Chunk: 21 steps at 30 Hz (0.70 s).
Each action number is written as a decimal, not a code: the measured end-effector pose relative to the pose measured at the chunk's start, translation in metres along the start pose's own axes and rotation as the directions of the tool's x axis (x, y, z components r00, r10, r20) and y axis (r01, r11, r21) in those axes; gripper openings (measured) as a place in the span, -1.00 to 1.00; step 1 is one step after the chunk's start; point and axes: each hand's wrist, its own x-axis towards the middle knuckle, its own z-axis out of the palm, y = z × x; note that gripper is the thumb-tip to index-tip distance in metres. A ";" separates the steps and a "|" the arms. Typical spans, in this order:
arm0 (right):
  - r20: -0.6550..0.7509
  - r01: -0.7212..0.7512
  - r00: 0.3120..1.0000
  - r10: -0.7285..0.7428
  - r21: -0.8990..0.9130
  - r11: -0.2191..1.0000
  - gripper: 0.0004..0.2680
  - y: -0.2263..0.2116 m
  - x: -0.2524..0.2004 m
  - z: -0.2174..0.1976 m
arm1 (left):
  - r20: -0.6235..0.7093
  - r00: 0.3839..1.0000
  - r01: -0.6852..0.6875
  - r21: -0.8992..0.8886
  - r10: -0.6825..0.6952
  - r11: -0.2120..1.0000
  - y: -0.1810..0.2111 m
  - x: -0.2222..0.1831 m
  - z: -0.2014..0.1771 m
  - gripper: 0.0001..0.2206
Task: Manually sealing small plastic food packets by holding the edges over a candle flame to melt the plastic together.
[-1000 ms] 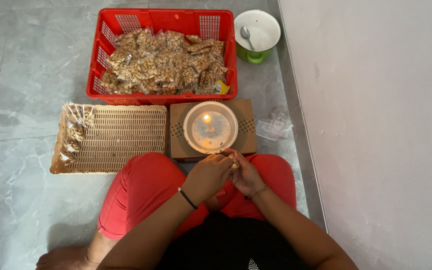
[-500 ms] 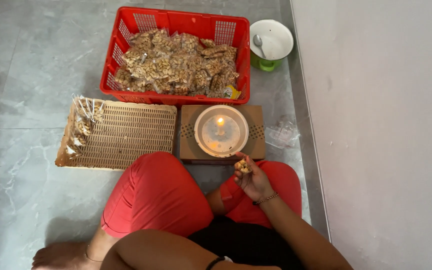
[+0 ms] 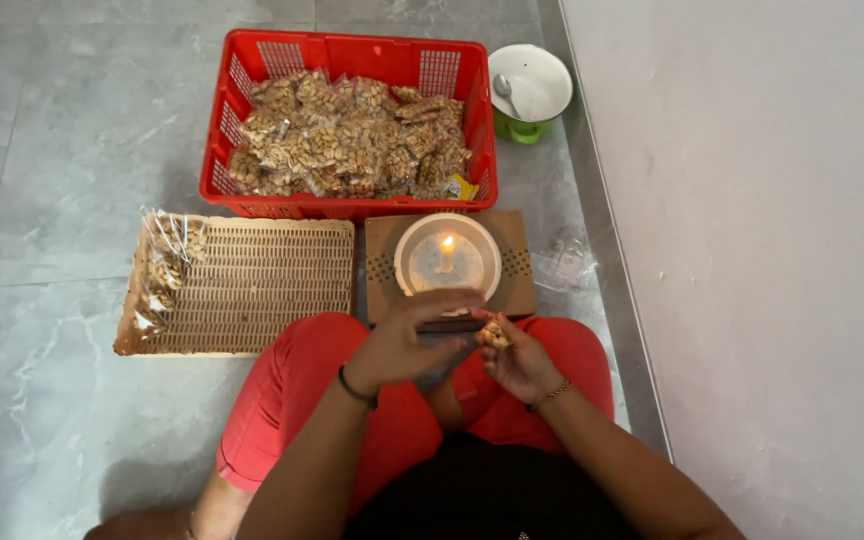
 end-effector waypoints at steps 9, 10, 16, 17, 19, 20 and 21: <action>0.056 -0.106 0.992 0.115 -0.136 0.985 -0.76 -0.015 -0.047 0.091 | 0.180 0.978 0.111 -0.046 -0.101 0.993 -0.061 -0.015 0.013 -0.56; 0.056 -0.105 0.992 0.114 -0.140 0.985 -0.76 -0.009 -0.036 0.080 | 0.177 0.979 0.108 -0.046 -0.098 0.993 -0.058 -0.015 0.010 -0.56; 0.051 -0.064 0.995 0.081 -0.271 0.960 -0.85 0.006 -0.013 0.078 | 0.149 0.957 0.274 -0.175 -0.250 0.946 -0.033 -0.016 -0.005 -0.71; 0.012 -0.015 1.000 0.020 -0.331 0.944 -0.85 0.009 -0.007 0.068 | 0.134 0.958 0.275 -0.188 -0.252 0.943 -0.033 -0.015 -0.007 -0.75; -0.023 0.033 0.999 -0.045 -0.392 0.920 -0.85 0.009 -0.008 0.071 | 0.120 0.960 0.274 -0.201 -0.254 0.941 -0.039 -0.014 -0.010 -0.78; -0.023 0.103 0.992 -0.124 -0.421 0.901 -0.84 0.007 -0.015 0.085 | 0.114 0.947 0.321 -0.292 -0.301 0.901 -0.046 -0.013 -0.010 -0.79; -0.023 0.170 0.979 -0.202 -0.449 0.877 -0.79 0.005 -0.023 0.099 | 0.113 0.931 0.364 -0.383 -0.348 0.849 -0.054 -0.013 -0.010 -0.79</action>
